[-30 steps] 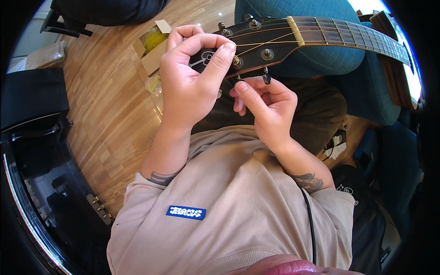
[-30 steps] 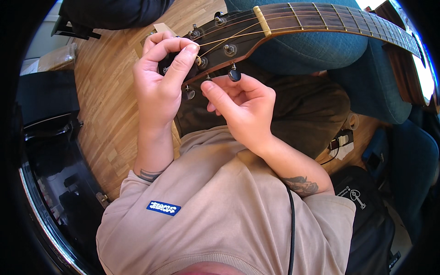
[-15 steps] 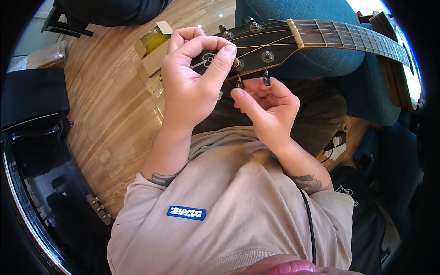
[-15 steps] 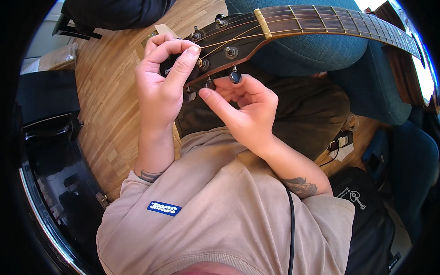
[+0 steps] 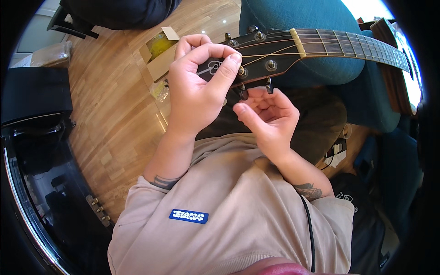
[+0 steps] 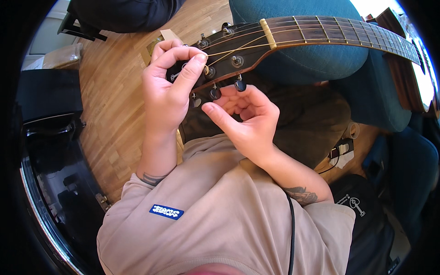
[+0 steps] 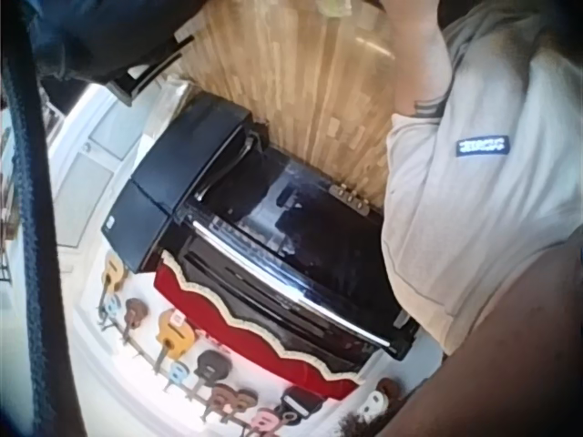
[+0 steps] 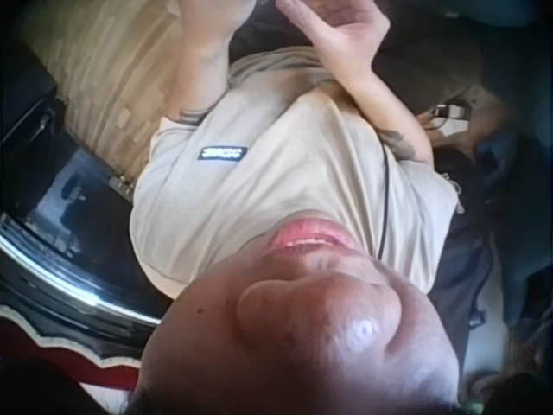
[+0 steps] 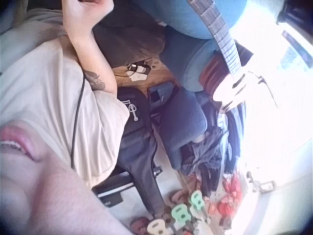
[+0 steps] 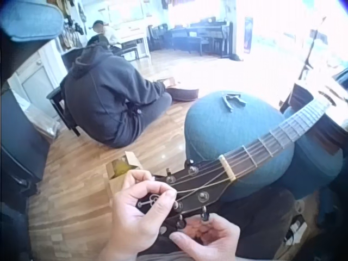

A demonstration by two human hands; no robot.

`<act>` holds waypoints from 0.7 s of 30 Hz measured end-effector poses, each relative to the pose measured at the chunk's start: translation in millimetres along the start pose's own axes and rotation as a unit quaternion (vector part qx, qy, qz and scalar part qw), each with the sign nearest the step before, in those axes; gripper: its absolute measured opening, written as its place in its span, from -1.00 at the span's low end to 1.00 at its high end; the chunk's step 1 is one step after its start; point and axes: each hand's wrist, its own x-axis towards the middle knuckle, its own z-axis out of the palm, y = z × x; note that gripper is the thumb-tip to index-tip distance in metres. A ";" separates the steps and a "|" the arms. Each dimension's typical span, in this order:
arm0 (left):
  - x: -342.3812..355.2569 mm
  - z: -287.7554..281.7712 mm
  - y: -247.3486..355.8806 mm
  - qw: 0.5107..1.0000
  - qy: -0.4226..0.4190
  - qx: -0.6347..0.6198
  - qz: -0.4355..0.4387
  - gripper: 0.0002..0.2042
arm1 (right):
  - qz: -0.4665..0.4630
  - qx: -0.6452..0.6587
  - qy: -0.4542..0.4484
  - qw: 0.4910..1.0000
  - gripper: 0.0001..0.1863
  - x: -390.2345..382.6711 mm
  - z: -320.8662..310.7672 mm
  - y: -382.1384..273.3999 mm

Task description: The person sits on the floor and replaces a guitar string. They thread the string through the soundhole, pull it taut, and wind it onto the tuning peg at the headstock.

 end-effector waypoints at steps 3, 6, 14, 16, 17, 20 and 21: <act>1.2 0.2 -0.4 1.000 0.009 -0.014 -0.006 -0.85 | 0.122 0.042 -0.013 0.992 -0.72 8.5 -3.5 -10.8; 2.0 0.6 -2.3 1.000 0.002 -0.002 0.019 -0.85 | 0.300 0.363 -0.066 0.879 -0.85 14.5 -14.2 -7.0; 0.8 1.0 -4.7 1.000 0.007 -0.007 0.008 -0.86 | 0.132 0.137 0.007 0.982 -0.84 6.2 1.3 -8.5; 1.1 1.3 -4.1 1.000 0.002 -0.008 0.010 -0.86 | -0.016 -0.020 0.068 0.997 -0.70 1.9 10.0 -0.2; 0.4 0.5 -3.4 1.000 0.004 -0.009 0.009 -0.86 | -0.099 -0.119 0.045 0.987 -0.69 4.3 4.7 4.2; -1.1 -0.7 -0.8 1.000 -0.009 0.002 0.008 -0.87 | -0.270 -0.298 0.042 0.915 -0.70 12.0 -4.2 9.5; -1.4 -1.1 -0.7 1.000 -0.016 0.008 0.008 -0.88 | -0.274 -0.308 0.048 0.910 -0.70 13.1 -4.1 8.3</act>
